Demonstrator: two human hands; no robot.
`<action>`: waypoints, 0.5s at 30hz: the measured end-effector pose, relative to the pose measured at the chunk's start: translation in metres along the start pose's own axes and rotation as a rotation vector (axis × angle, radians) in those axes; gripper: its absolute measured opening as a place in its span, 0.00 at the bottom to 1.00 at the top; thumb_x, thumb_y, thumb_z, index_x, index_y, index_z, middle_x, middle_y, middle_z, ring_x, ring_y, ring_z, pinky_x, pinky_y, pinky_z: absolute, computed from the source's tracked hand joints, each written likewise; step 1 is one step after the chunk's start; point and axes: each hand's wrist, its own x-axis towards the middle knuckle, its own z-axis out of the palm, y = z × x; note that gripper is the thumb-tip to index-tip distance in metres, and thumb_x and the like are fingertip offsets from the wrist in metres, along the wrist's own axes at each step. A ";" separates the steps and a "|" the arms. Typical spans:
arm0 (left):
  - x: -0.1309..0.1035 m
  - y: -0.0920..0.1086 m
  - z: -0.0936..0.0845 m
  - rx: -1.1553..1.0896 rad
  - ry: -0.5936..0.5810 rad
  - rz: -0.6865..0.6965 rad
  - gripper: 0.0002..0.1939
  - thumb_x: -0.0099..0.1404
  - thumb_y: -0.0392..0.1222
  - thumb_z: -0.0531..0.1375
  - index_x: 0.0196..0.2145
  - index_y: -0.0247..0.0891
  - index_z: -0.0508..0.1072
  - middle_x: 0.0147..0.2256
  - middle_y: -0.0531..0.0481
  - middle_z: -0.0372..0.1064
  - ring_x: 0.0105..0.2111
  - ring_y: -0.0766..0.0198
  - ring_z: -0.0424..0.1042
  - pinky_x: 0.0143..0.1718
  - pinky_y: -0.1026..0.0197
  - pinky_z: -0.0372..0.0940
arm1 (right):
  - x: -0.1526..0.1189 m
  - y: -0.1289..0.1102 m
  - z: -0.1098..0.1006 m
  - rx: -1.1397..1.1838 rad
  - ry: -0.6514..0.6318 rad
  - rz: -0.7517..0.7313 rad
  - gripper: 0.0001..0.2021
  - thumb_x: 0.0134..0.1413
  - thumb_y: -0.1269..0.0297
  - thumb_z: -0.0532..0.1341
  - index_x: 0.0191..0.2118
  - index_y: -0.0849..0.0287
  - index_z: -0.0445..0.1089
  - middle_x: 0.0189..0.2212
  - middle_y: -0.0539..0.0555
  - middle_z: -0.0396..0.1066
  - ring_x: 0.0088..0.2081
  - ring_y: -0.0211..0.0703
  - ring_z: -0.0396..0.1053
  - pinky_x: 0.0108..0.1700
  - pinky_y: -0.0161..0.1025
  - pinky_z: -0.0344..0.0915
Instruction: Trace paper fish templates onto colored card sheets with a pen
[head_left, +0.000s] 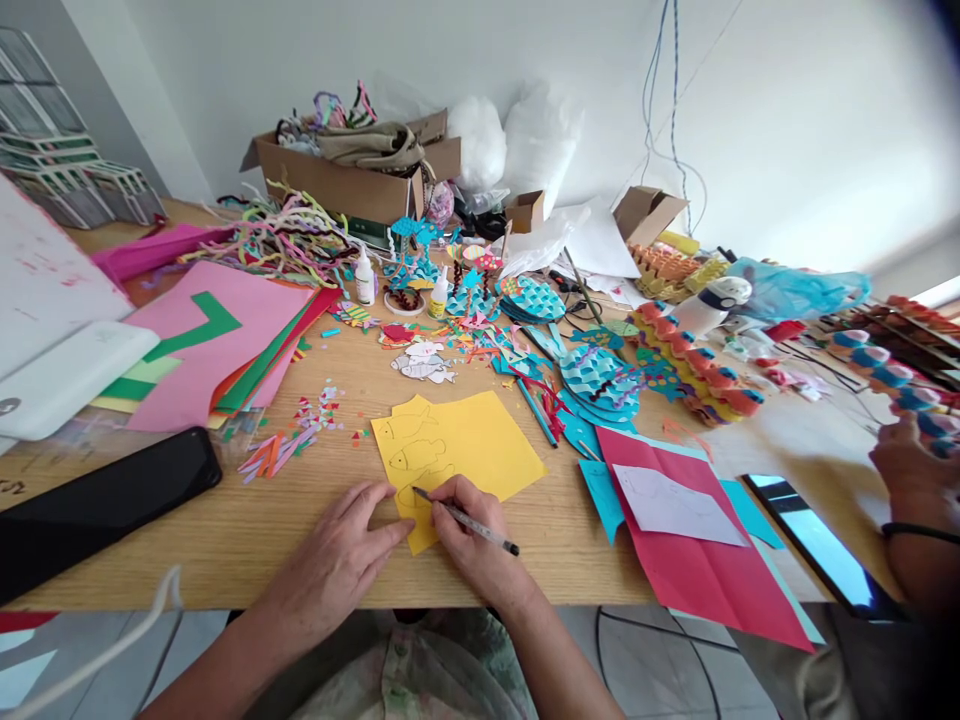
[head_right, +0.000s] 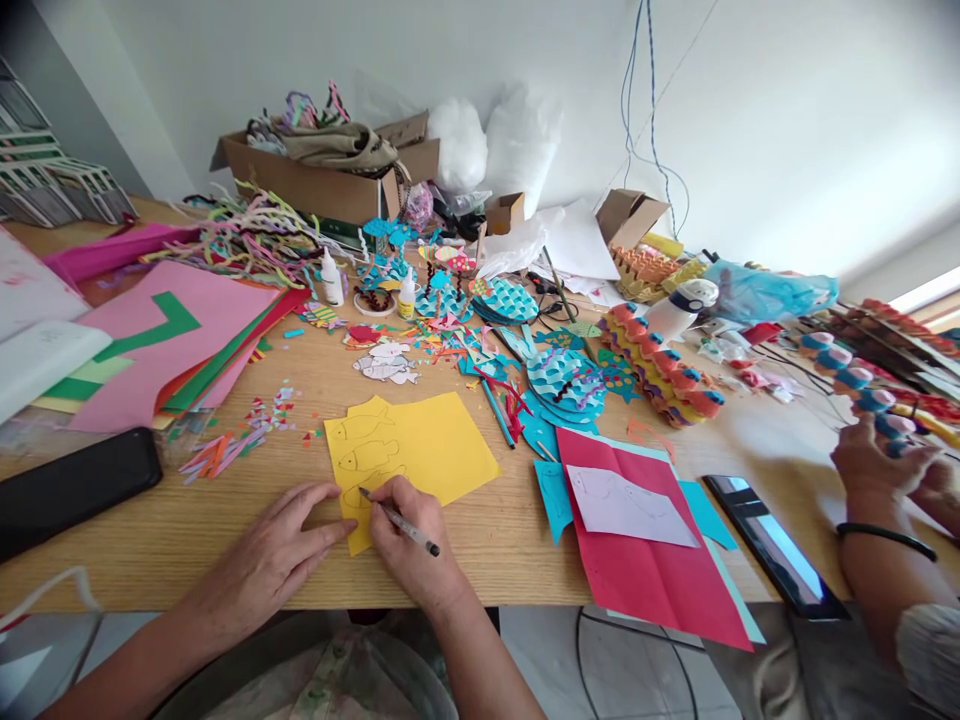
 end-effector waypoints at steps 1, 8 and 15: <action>0.000 0.000 0.000 -0.001 0.002 -0.004 0.17 0.62 0.29 0.52 0.44 0.44 0.72 0.49 0.44 0.59 0.50 0.54 0.60 0.47 0.50 0.64 | 0.000 0.000 -0.001 -0.002 0.002 -0.011 0.04 0.49 0.70 0.54 0.28 0.59 0.65 0.18 0.45 0.62 0.20 0.32 0.58 0.23 0.30 0.54; -0.001 0.000 0.001 0.008 0.019 0.006 0.18 0.62 0.29 0.50 0.44 0.43 0.72 0.49 0.42 0.57 0.50 0.53 0.60 0.47 0.50 0.64 | -0.001 -0.004 -0.006 -0.010 -0.010 -0.030 0.04 0.46 0.71 0.52 0.25 0.59 0.63 0.16 0.45 0.58 0.19 0.33 0.55 0.24 0.31 0.52; 0.001 -0.001 0.000 0.021 0.024 0.024 0.17 0.63 0.29 0.50 0.44 0.43 0.72 0.49 0.43 0.57 0.49 0.54 0.60 0.46 0.50 0.65 | -0.001 -0.004 -0.007 -0.011 -0.018 -0.033 0.04 0.44 0.71 0.52 0.24 0.59 0.62 0.16 0.45 0.58 0.19 0.33 0.54 0.23 0.30 0.50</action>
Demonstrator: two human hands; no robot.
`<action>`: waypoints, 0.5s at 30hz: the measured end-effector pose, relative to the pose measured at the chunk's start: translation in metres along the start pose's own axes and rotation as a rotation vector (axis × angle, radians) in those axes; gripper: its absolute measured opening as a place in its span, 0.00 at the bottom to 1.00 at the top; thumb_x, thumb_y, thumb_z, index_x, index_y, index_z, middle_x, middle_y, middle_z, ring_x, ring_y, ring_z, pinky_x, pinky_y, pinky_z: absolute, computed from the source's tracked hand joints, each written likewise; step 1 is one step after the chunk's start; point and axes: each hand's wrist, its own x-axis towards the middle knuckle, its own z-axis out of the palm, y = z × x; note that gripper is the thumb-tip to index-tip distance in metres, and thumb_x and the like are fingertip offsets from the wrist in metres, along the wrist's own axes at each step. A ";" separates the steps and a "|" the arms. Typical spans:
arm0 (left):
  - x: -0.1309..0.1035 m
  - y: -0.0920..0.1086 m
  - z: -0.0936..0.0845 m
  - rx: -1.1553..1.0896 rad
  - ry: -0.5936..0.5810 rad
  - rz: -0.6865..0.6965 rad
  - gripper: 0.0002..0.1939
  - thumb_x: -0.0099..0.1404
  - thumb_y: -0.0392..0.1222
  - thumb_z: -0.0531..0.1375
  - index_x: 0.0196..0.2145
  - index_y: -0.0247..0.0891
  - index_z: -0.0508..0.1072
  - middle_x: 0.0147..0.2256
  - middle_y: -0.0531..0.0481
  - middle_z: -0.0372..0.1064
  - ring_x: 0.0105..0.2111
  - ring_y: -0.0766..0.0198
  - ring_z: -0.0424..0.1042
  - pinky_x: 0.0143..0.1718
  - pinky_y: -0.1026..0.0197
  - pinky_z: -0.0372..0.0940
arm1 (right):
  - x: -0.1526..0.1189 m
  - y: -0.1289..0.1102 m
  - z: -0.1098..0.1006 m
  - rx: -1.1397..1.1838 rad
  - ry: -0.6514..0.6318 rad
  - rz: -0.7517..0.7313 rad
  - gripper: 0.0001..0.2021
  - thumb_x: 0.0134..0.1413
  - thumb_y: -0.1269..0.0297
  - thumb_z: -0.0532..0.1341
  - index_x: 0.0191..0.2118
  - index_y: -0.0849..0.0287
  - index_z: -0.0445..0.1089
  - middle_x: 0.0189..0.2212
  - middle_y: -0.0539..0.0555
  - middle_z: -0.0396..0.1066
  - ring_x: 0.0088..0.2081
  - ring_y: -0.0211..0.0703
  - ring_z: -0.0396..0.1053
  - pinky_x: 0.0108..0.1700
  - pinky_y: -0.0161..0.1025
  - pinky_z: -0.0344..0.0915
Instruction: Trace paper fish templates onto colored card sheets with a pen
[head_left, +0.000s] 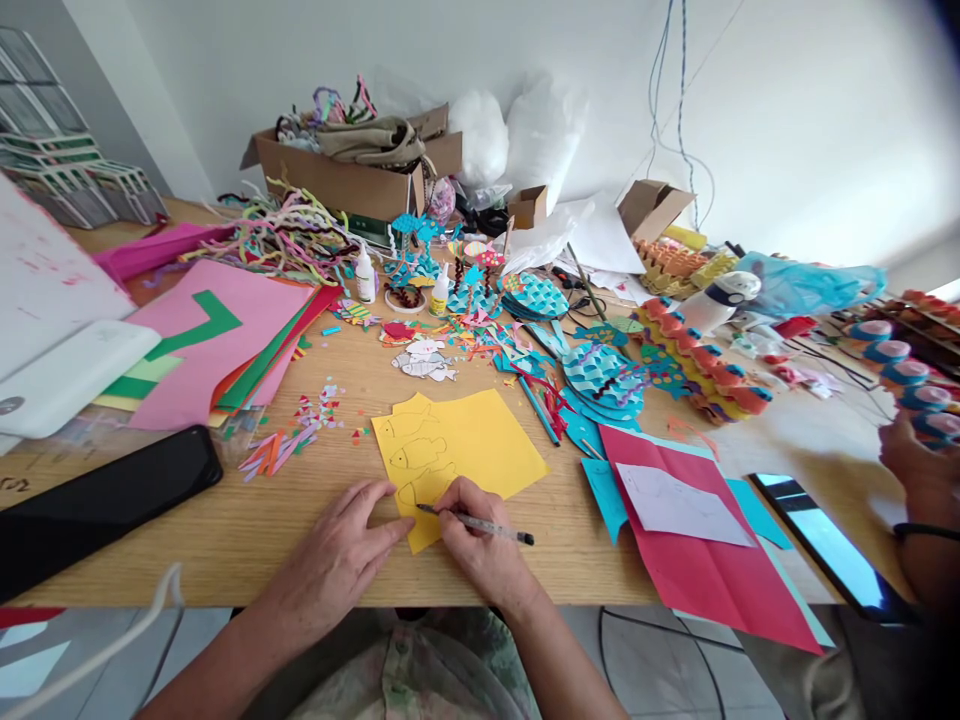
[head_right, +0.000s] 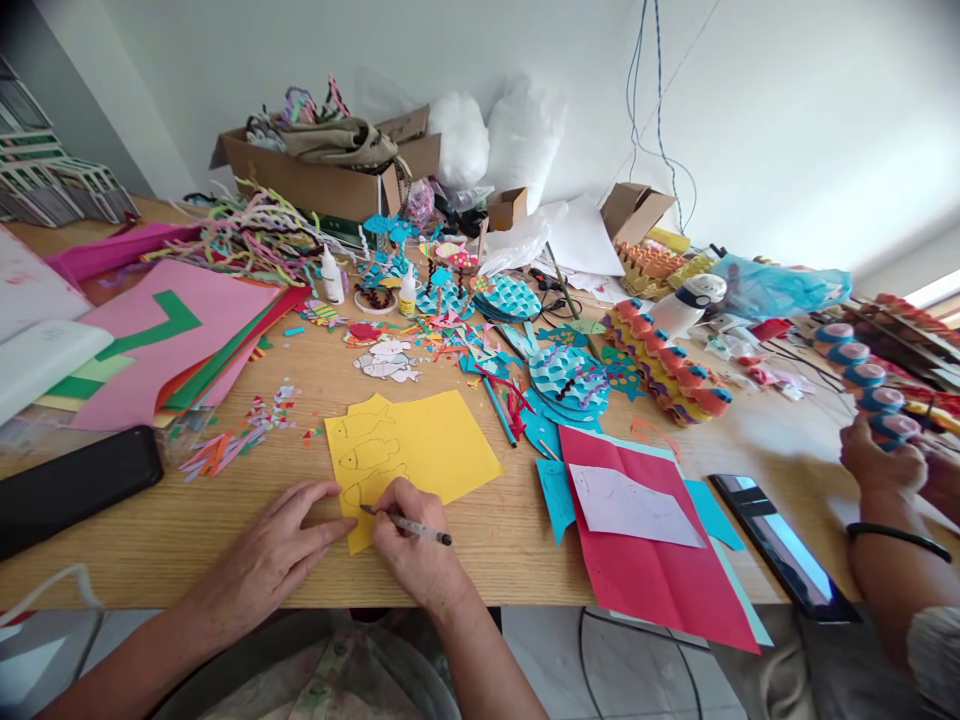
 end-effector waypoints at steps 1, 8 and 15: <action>0.000 0.000 0.000 0.000 0.000 0.002 0.17 0.63 0.29 0.50 0.44 0.43 0.72 0.48 0.43 0.57 0.49 0.54 0.60 0.46 0.51 0.65 | 0.000 0.000 0.000 -0.003 0.004 0.006 0.05 0.44 0.71 0.52 0.24 0.59 0.62 0.16 0.45 0.58 0.19 0.33 0.54 0.23 0.30 0.50; 0.001 0.000 -0.002 0.014 0.006 0.006 0.16 0.63 0.30 0.51 0.43 0.43 0.72 0.48 0.43 0.58 0.49 0.55 0.60 0.46 0.52 0.65 | -0.001 -0.001 -0.001 -0.003 -0.004 0.001 0.05 0.44 0.72 0.52 0.24 0.59 0.62 0.16 0.45 0.58 0.19 0.32 0.54 0.23 0.31 0.51; 0.000 0.001 -0.001 -0.007 -0.011 -0.025 0.17 0.62 0.29 0.51 0.43 0.44 0.72 0.48 0.43 0.59 0.50 0.54 0.60 0.47 0.51 0.65 | -0.001 0.001 0.002 0.043 0.014 0.039 0.05 0.48 0.70 0.53 0.27 0.60 0.64 0.18 0.45 0.61 0.20 0.32 0.56 0.23 0.30 0.53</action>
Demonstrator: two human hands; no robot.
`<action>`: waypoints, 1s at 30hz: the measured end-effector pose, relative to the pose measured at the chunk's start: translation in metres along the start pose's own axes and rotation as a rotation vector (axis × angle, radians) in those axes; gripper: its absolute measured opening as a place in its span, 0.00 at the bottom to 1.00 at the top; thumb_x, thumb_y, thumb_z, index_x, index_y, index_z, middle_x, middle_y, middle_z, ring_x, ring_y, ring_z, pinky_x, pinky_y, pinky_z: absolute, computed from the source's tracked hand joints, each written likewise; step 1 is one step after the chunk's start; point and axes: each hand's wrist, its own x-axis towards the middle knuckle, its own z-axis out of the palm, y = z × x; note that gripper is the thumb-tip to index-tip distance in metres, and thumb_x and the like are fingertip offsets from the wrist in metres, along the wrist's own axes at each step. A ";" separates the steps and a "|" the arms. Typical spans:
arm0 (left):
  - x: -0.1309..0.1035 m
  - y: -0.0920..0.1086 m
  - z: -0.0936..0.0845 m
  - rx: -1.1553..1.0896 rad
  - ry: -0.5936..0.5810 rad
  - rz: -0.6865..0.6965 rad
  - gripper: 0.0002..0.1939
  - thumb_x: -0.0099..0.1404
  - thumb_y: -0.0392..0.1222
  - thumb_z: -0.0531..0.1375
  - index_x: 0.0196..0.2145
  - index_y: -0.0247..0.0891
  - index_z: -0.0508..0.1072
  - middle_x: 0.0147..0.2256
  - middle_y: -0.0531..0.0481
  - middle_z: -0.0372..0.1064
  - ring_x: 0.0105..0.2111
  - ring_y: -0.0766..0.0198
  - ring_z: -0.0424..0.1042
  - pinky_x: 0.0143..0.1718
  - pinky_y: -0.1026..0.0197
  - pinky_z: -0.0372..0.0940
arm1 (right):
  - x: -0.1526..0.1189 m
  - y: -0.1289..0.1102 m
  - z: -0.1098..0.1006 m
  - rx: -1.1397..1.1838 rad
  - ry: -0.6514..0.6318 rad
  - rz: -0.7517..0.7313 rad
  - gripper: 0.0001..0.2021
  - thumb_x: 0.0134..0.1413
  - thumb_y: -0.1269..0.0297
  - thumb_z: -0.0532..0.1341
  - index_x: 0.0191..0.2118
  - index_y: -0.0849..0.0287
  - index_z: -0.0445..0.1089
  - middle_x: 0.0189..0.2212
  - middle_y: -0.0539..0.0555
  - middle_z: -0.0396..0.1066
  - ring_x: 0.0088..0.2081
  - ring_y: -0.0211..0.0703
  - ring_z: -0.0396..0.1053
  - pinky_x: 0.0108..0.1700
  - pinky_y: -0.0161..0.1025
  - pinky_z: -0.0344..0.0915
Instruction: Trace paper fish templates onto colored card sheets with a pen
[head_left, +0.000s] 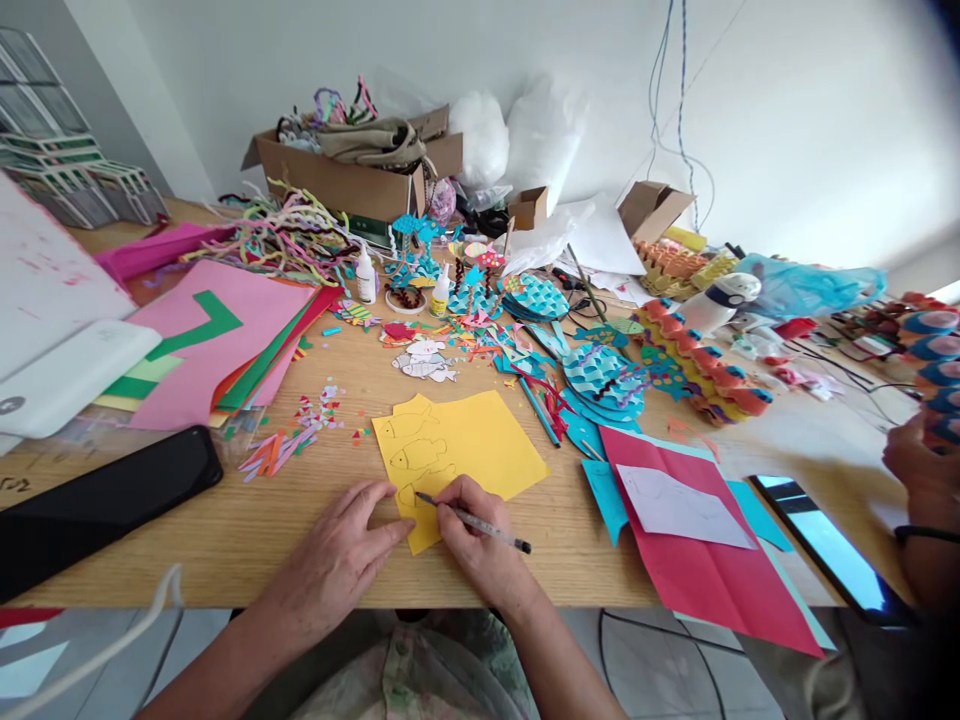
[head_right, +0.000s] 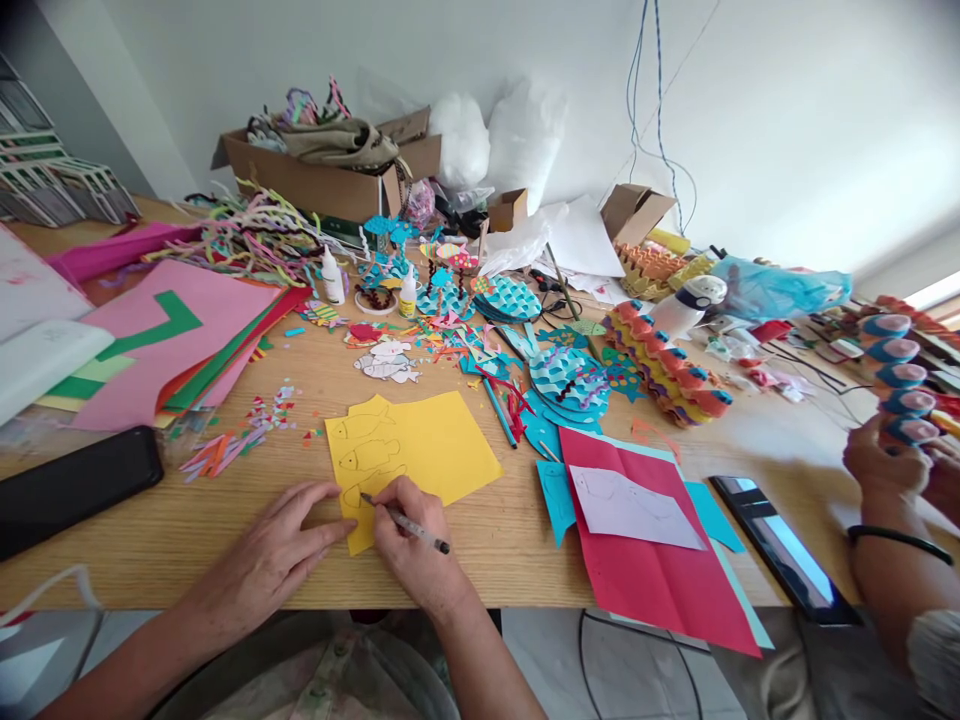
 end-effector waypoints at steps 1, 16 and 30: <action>0.000 0.000 0.000 -0.002 -0.005 -0.008 0.18 0.62 0.28 0.51 0.43 0.44 0.72 0.49 0.44 0.59 0.50 0.54 0.60 0.47 0.51 0.65 | 0.000 0.001 0.001 0.004 -0.004 0.004 0.05 0.49 0.69 0.53 0.28 0.60 0.65 0.18 0.45 0.61 0.19 0.32 0.57 0.23 0.30 0.53; -0.001 -0.002 0.000 0.010 -0.028 -0.008 0.18 0.61 0.28 0.52 0.44 0.45 0.71 0.49 0.45 0.59 0.51 0.55 0.58 0.48 0.50 0.64 | 0.002 0.003 0.005 -0.051 0.008 -0.007 0.04 0.48 0.70 0.54 0.28 0.60 0.65 0.17 0.45 0.61 0.18 0.32 0.56 0.22 0.29 0.53; -0.001 -0.001 0.001 -0.014 -0.011 -0.005 0.18 0.62 0.28 0.51 0.44 0.44 0.72 0.49 0.43 0.59 0.50 0.53 0.59 0.47 0.49 0.64 | 0.002 0.001 0.004 -0.057 0.020 -0.033 0.04 0.47 0.71 0.53 0.27 0.59 0.64 0.16 0.44 0.59 0.18 0.32 0.55 0.22 0.30 0.53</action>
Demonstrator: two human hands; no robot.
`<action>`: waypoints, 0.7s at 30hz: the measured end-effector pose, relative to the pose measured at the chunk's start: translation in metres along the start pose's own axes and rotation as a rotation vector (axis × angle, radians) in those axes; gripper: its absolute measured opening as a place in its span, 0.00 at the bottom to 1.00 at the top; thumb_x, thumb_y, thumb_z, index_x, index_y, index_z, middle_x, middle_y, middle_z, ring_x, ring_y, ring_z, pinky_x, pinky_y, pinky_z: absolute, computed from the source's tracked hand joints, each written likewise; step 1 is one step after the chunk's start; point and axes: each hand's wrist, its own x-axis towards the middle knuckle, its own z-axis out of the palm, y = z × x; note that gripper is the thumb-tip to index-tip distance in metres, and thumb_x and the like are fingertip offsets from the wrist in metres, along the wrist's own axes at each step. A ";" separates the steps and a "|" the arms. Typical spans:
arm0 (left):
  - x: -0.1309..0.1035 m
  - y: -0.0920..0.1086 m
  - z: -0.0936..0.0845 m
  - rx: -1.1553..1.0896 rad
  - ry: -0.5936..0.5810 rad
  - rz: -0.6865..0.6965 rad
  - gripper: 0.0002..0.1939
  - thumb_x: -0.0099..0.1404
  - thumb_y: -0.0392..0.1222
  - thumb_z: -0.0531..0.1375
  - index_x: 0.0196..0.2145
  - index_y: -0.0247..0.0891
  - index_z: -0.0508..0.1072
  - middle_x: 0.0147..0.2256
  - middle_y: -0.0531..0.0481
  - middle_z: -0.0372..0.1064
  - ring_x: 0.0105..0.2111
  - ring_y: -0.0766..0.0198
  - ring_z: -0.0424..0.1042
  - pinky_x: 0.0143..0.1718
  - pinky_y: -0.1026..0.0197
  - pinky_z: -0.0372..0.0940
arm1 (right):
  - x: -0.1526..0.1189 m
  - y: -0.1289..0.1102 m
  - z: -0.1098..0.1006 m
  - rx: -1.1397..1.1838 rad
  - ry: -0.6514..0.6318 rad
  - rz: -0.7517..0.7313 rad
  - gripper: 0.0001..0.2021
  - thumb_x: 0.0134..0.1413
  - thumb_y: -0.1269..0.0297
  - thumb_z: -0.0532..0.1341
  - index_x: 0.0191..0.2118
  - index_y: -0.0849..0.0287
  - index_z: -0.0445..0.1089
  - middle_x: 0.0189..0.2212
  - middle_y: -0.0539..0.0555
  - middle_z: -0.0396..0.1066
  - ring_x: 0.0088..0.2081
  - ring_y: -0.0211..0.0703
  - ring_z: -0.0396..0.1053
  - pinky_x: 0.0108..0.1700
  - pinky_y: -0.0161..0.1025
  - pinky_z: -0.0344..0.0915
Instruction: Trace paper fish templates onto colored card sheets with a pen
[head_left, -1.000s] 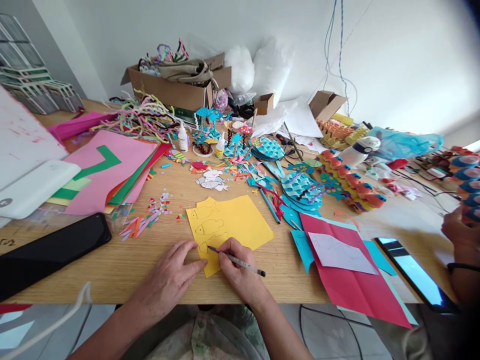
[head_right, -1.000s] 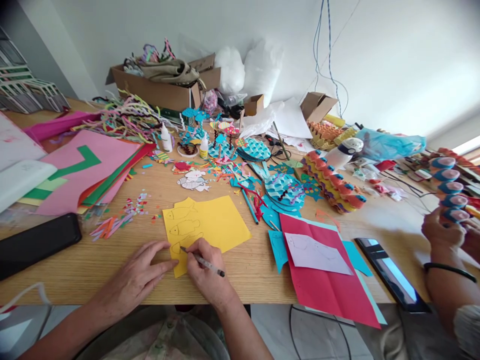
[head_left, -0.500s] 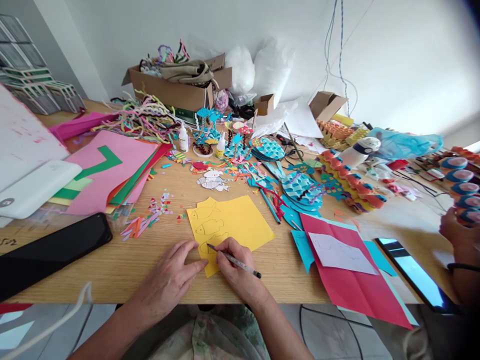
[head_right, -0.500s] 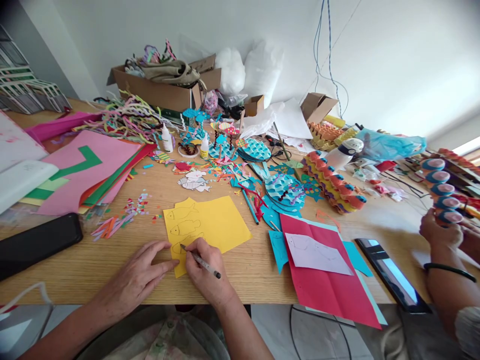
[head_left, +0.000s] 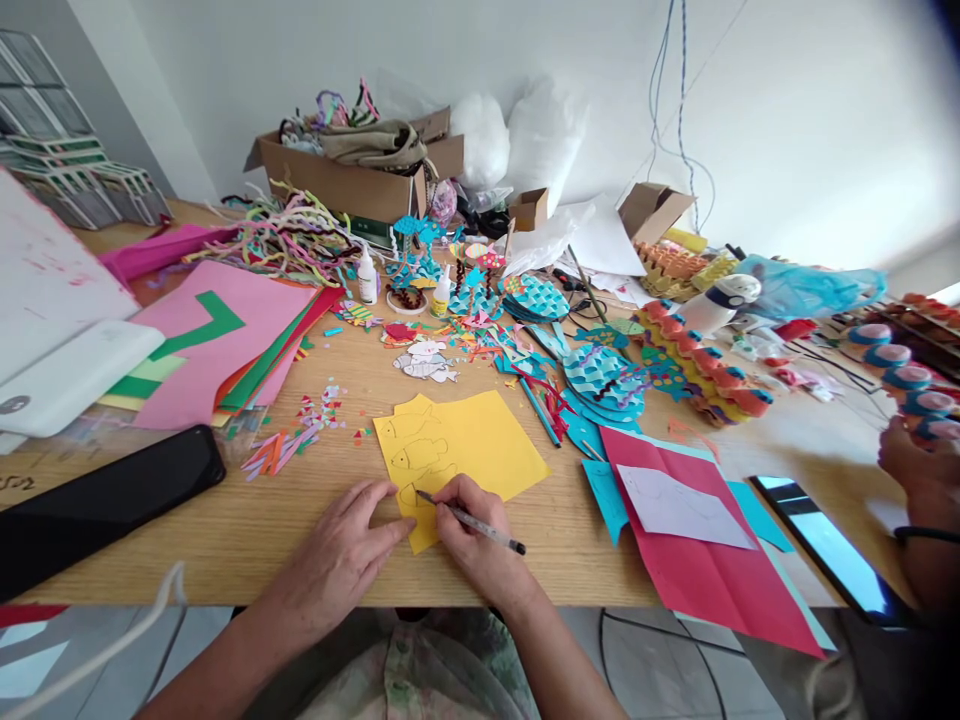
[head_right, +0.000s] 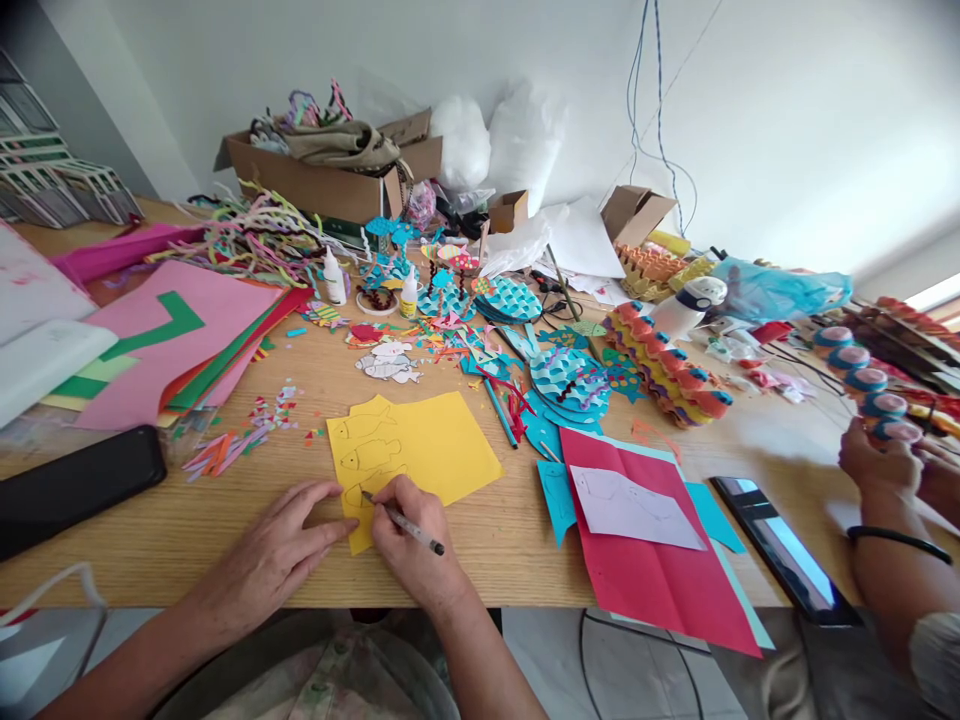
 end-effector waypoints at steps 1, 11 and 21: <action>0.000 0.000 0.000 0.005 0.001 0.000 0.17 0.62 0.29 0.51 0.44 0.44 0.72 0.49 0.43 0.59 0.51 0.53 0.59 0.47 0.49 0.64 | 0.000 -0.001 -0.001 -0.002 0.002 -0.008 0.04 0.46 0.71 0.52 0.26 0.59 0.63 0.16 0.44 0.59 0.18 0.32 0.54 0.22 0.30 0.52; -0.001 0.000 0.001 0.006 0.009 -0.011 0.17 0.62 0.29 0.52 0.44 0.44 0.72 0.49 0.44 0.59 0.51 0.54 0.60 0.48 0.51 0.64 | -0.001 -0.003 -0.006 0.001 -0.033 0.009 0.04 0.43 0.72 0.52 0.24 0.59 0.62 0.15 0.44 0.57 0.18 0.32 0.54 0.22 0.30 0.50; -0.002 -0.001 0.002 0.007 -0.003 -0.020 0.16 0.63 0.31 0.51 0.44 0.45 0.72 0.50 0.45 0.59 0.51 0.55 0.59 0.49 0.51 0.63 | -0.001 -0.002 -0.007 -0.013 -0.028 0.001 0.04 0.43 0.72 0.51 0.23 0.58 0.61 0.15 0.45 0.58 0.19 0.33 0.54 0.22 0.30 0.50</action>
